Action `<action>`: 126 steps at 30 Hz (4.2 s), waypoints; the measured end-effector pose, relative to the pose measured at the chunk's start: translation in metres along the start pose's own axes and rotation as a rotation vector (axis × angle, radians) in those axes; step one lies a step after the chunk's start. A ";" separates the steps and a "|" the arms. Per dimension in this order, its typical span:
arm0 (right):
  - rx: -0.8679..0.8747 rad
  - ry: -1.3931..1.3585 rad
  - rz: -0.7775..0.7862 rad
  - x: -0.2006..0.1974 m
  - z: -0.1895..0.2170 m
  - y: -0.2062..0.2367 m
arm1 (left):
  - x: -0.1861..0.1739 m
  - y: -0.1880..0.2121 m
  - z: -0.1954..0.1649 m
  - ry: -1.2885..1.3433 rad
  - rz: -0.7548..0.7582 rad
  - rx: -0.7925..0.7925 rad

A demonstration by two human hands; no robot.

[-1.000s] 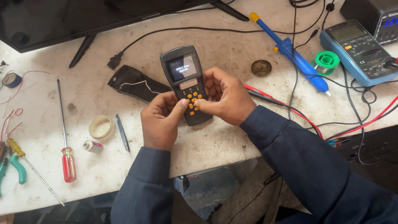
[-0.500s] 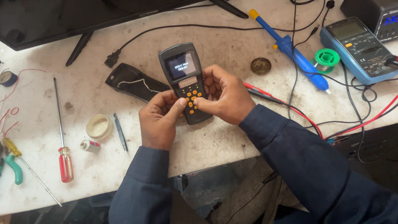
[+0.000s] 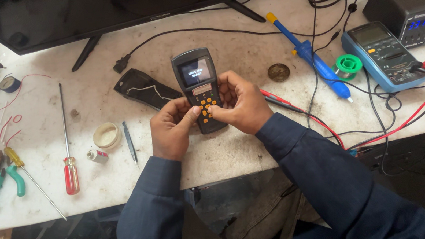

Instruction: The person solders wires to a blue circuit board using a soldering iron and solder wire. They then connect a battery and test the device by pressing buttons on the keypad, confirming the device powers on and displays information.

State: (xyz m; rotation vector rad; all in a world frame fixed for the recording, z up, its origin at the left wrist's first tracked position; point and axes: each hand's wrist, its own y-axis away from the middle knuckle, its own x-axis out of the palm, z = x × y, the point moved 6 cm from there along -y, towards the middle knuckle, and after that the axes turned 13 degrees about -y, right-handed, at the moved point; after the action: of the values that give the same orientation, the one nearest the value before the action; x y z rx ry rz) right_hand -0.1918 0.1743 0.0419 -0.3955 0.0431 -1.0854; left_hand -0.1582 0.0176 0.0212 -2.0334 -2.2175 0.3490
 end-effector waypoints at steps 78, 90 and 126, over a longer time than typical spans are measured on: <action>-0.153 0.023 -0.042 0.041 0.034 0.014 | -0.006 0.029 -0.068 -0.057 -0.032 0.115; -0.037 0.236 -0.169 -0.030 -0.004 -0.004 | 0.018 -0.013 -0.005 -0.256 -0.142 0.072; -0.059 -0.075 -0.017 0.004 -0.005 0.000 | -0.010 0.008 -0.025 -0.056 -0.104 0.114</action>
State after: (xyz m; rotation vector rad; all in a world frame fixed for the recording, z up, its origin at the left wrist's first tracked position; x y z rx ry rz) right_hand -0.1909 0.1693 0.0375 -0.4896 0.0052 -1.0867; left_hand -0.1439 0.0108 0.0440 -1.8655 -2.2681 0.5144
